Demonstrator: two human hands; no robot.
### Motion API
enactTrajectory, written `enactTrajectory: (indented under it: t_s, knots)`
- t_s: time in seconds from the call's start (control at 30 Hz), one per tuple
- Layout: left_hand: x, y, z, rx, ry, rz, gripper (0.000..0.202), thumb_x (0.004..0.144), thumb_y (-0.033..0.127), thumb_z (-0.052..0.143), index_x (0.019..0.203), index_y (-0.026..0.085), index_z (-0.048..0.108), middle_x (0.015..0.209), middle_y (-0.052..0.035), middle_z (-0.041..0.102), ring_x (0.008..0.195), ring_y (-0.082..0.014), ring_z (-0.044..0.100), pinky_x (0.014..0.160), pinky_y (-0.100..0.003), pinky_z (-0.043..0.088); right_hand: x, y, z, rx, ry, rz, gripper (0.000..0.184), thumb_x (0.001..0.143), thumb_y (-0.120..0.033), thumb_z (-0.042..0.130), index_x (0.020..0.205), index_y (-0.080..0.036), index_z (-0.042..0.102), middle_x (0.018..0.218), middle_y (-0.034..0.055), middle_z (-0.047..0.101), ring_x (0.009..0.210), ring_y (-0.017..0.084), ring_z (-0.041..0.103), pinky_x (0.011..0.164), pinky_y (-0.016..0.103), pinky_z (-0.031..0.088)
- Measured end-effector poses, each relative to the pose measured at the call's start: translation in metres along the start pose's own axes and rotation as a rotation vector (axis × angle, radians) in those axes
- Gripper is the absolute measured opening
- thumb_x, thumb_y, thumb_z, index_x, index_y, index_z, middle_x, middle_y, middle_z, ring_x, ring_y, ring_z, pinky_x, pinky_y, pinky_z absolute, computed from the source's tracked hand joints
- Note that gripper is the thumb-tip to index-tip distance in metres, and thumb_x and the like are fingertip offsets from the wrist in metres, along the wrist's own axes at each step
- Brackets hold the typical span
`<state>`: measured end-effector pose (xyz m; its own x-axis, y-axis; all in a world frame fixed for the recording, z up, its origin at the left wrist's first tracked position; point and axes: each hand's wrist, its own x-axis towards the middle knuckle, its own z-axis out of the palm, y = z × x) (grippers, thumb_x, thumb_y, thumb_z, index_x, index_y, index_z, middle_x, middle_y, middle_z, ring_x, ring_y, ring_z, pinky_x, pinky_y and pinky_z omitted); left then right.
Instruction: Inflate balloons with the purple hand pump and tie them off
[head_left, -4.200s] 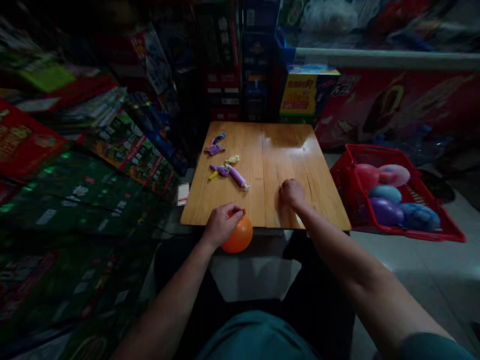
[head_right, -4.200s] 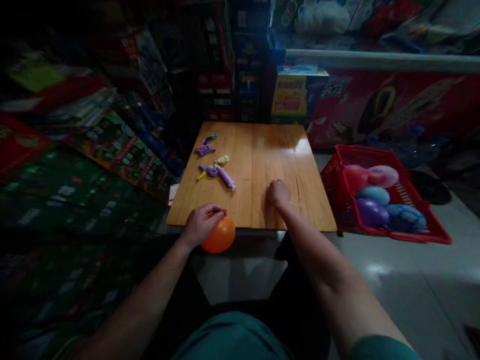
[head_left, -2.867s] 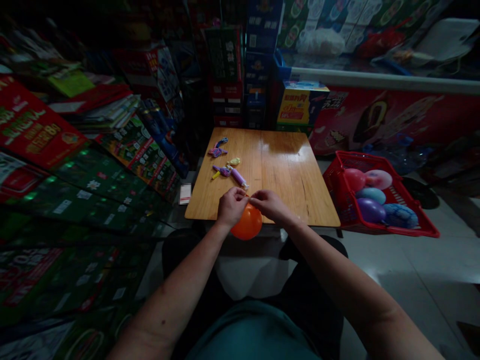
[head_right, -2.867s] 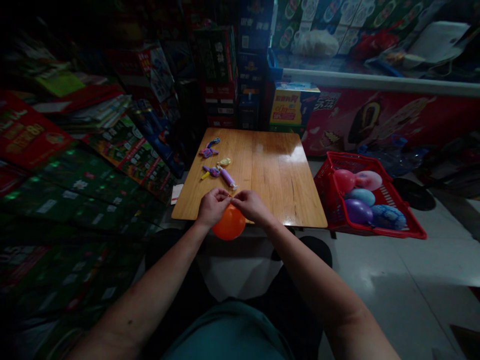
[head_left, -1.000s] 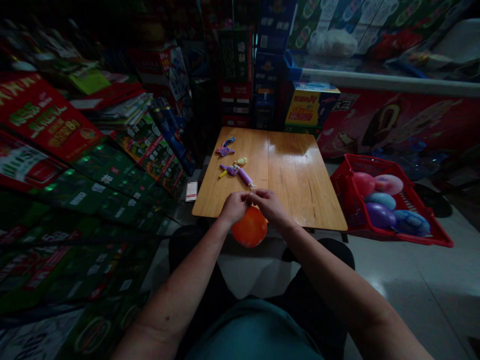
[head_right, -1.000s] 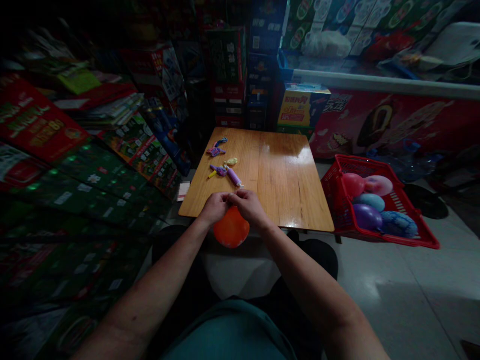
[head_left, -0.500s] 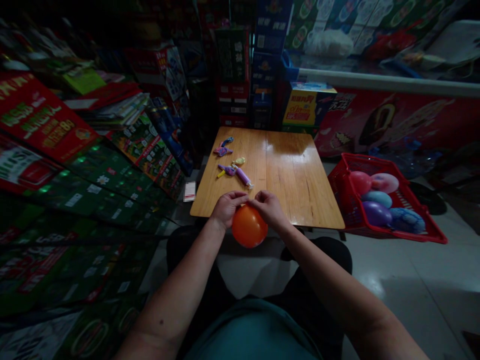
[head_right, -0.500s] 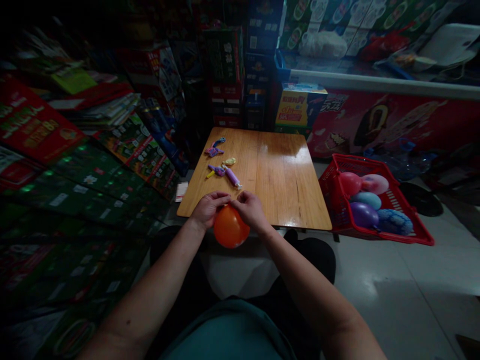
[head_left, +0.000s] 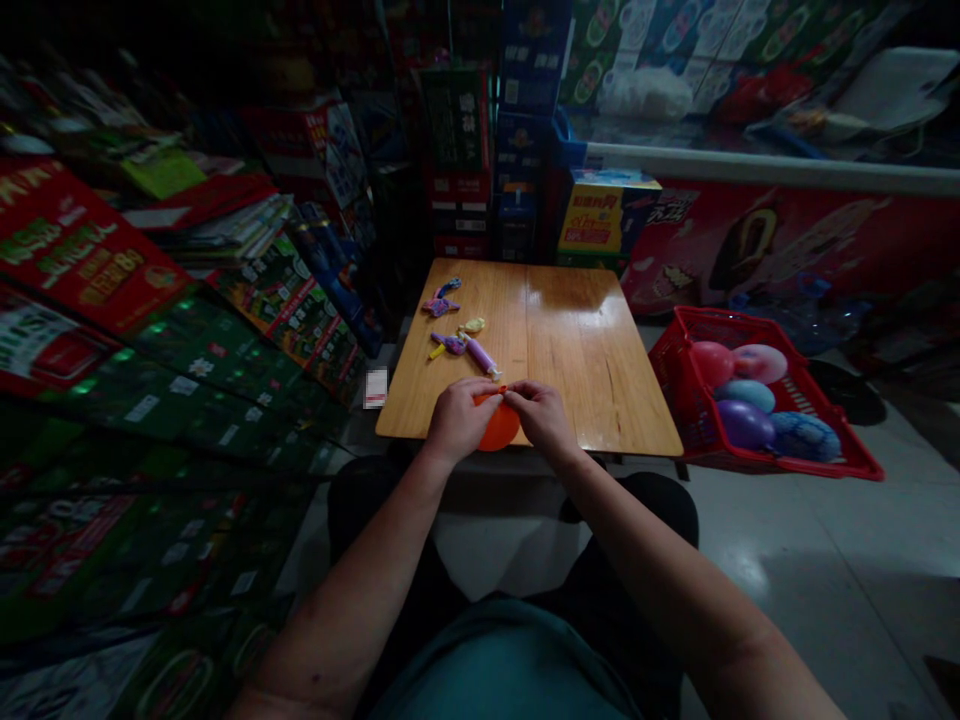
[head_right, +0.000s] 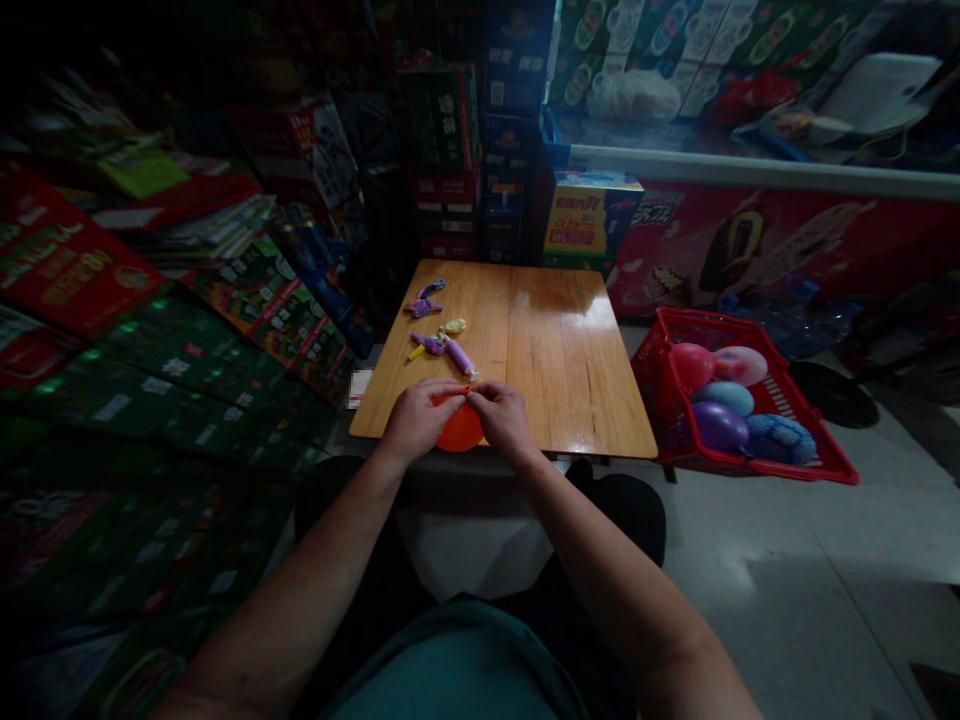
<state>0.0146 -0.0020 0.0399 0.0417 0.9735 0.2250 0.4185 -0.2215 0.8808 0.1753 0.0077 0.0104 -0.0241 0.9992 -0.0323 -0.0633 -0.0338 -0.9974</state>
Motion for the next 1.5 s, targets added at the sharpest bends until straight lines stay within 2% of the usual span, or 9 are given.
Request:
enactTrajectory:
  t_s: [0.23,0.5,0.67,0.83,0.9,1.03,1.13,1.27,1.5]
  knots:
    - [-0.005,-0.011,0.011,-0.324,-0.03,-0.111,0.024,0.081,0.033,0.076,0.099,0.017,0.08,0.113,-0.0108,0.076,0.111,-0.0258,0.068,0.108,-0.042,0.047,-0.009,-0.009,-0.004,0.158,-0.078,0.074,0.024,0.072,-0.038,0.079,0.079,-0.016,0.073,0.075,0.0025,0.068,0.068,0.015,0.057,0.066,0.026,0.044]
    - [-0.008,-0.01,0.004,-0.323,-0.054,0.065,0.019,0.084,0.031,0.074,0.098,0.02,0.08,0.108,-0.0081,0.076,0.115,-0.0247,0.066,0.111,-0.041,0.043,-0.01,-0.021,-0.012,0.072,-0.189,0.062,0.027,0.073,-0.04,0.08,0.08,-0.015,0.074,0.071,0.0016,0.065,0.066,0.013,0.054,0.064,0.025,0.041]
    - [-0.008,-0.014,-0.007,-0.321,-0.139,0.015,0.021,0.081,0.034,0.077,0.096,0.02,0.08,0.104,-0.0071,0.076,0.104,-0.024,0.069,0.102,-0.038,0.048,-0.01,-0.016,-0.011,0.012,-0.252,0.068,0.028,0.075,-0.041,0.078,0.084,-0.015,0.075,0.076,0.0026,0.068,0.069,0.014,0.056,0.064,0.026,0.041]
    - [-0.013,-0.024,-0.004,-0.397,-0.1,-0.071,0.023,0.084,0.039,0.073,0.093,0.018,0.075,0.096,-0.0061,0.074,0.093,-0.0215,0.068,0.089,-0.033,0.051,-0.011,-0.012,-0.006,-0.102,-0.274,0.056,0.025,0.079,-0.04,0.072,0.087,-0.016,0.073,0.076,0.0008,0.065,0.067,0.013,0.054,0.06,0.024,0.038]
    - [-0.016,-0.028,-0.001,-0.496,-0.084,-0.124,0.024,0.085,0.04,0.072,0.094,0.018,0.072,0.094,-0.005,0.072,0.088,-0.0192,0.067,0.084,-0.03,0.051,-0.011,-0.015,-0.005,-0.066,-0.253,0.12,0.021,0.075,-0.034,0.073,0.087,-0.016,0.071,0.075,0.0,0.064,0.065,0.012,0.053,0.059,0.023,0.037]
    - [-0.023,-0.029,0.002,-0.644,-0.121,-0.14,0.023,0.086,0.039,0.071,0.096,0.018,0.065,0.095,-0.0049,0.072,0.088,-0.0182,0.067,0.084,-0.03,0.051,-0.007,-0.022,-0.007,0.129,-0.137,0.374,0.02,0.065,-0.025,0.073,0.08,-0.017,0.064,0.065,-0.004,0.054,0.053,0.009,0.041,0.05,0.022,0.029]
    - [-0.023,-0.023,0.0,-0.519,-0.208,-0.082,0.02,0.089,0.037,0.067,0.095,0.018,0.067,0.093,-0.0055,0.072,0.089,-0.0187,0.067,0.084,-0.03,0.05,-0.004,-0.025,-0.007,0.178,-0.132,0.451,0.018,0.061,-0.021,0.072,0.075,-0.016,0.06,0.062,-0.0048,0.049,0.051,0.007,0.037,0.047,0.023,0.023]
    - [-0.02,-0.017,-0.002,-0.242,-0.291,0.032,0.016,0.089,0.031,0.063,0.092,0.019,0.072,0.09,-0.0037,0.073,0.088,-0.019,0.067,0.085,-0.03,0.049,-0.003,-0.027,-0.003,0.192,-0.123,0.409,0.023,0.062,-0.022,0.075,0.079,-0.017,0.061,0.067,-0.0031,0.056,0.058,0.009,0.049,0.052,0.022,0.029]
    - [-0.018,-0.024,-0.001,-0.168,-0.172,-0.066,0.012,0.082,0.029,0.065,0.084,0.018,0.071,0.077,-0.0023,0.071,0.074,-0.0174,0.065,0.071,-0.027,0.048,-0.001,-0.027,0.001,0.351,-0.091,0.372,0.031,0.065,-0.029,0.081,0.083,-0.018,0.058,0.067,-0.003,0.055,0.06,0.01,0.051,0.049,0.021,0.029]
